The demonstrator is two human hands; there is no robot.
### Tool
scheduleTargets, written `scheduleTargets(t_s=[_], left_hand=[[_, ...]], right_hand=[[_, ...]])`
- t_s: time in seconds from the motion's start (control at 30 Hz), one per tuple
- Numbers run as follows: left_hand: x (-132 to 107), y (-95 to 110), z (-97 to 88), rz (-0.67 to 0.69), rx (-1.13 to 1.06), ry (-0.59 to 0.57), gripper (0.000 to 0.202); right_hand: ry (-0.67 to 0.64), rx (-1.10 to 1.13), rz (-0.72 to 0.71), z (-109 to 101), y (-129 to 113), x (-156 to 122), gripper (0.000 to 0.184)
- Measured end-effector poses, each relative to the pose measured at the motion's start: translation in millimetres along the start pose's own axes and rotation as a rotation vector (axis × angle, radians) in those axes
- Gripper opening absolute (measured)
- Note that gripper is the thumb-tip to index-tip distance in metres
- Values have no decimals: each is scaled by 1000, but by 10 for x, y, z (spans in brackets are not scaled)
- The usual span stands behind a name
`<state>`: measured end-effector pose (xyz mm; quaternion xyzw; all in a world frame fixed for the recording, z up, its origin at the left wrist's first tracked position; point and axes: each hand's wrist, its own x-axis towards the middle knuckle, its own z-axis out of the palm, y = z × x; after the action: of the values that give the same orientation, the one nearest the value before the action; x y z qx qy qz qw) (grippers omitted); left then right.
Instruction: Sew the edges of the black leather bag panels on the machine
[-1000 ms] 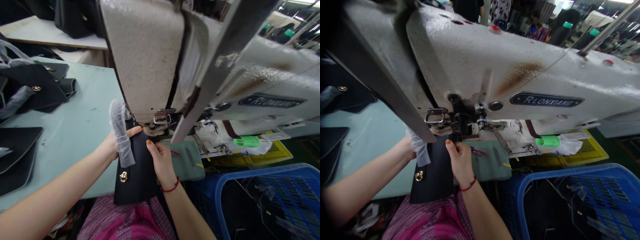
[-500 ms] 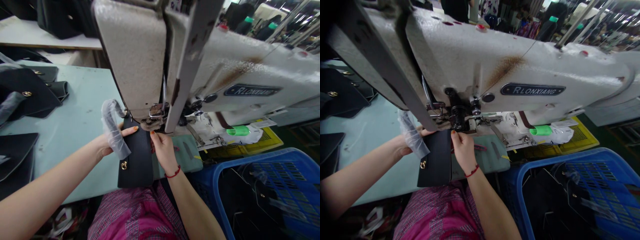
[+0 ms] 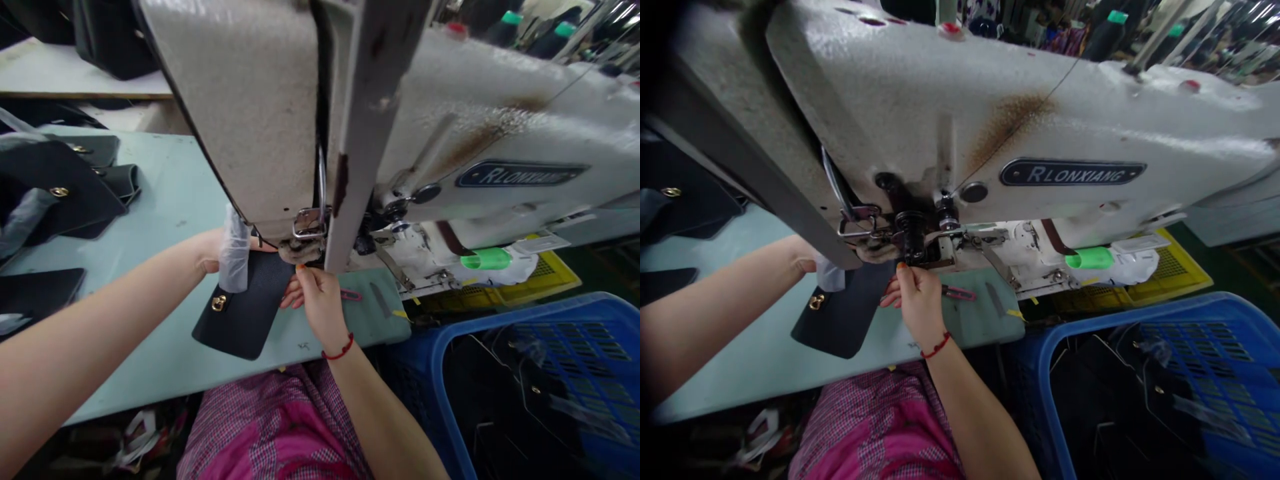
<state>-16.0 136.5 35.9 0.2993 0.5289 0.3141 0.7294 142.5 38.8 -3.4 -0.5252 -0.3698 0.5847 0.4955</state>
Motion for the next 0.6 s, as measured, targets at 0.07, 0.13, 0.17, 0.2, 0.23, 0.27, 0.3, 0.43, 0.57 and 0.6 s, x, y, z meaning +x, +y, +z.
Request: scheduleTargets(t_s=[0.07,0.13,0.17,0.2,0.23,0.27,0.3,0.43,0.57,0.6], left_hand=[[33,41,5,-48,71,-64,36],[44,73,10,-30,124,-186,42],[38,87,14,-1,143,-245,45],[24,99,19,24,167,-287,47],[3,111,25,40,197,-308,48],[-23,123,32,48,225,-315,48],[-52,134,40,47,250,-312,48],[-150,161,78,38,257,-305,47],[-157,156,119,40,72,-225,41],[-148,155,125,73,-10,-156,39]], right_hand=[[6,-3,12,14,-12,-2,44],[11,-1,21,23,-15,2,45],[10,1,23,27,-13,5,46],[12,3,21,31,-10,7,46],[14,1,17,36,-6,7,46],[19,-2,11,40,-2,7,46],[24,-5,8,44,4,5,46],[35,-4,14,40,29,-6,47],[19,-5,6,7,45,-8,47],[13,-9,-1,0,47,-9,46]])
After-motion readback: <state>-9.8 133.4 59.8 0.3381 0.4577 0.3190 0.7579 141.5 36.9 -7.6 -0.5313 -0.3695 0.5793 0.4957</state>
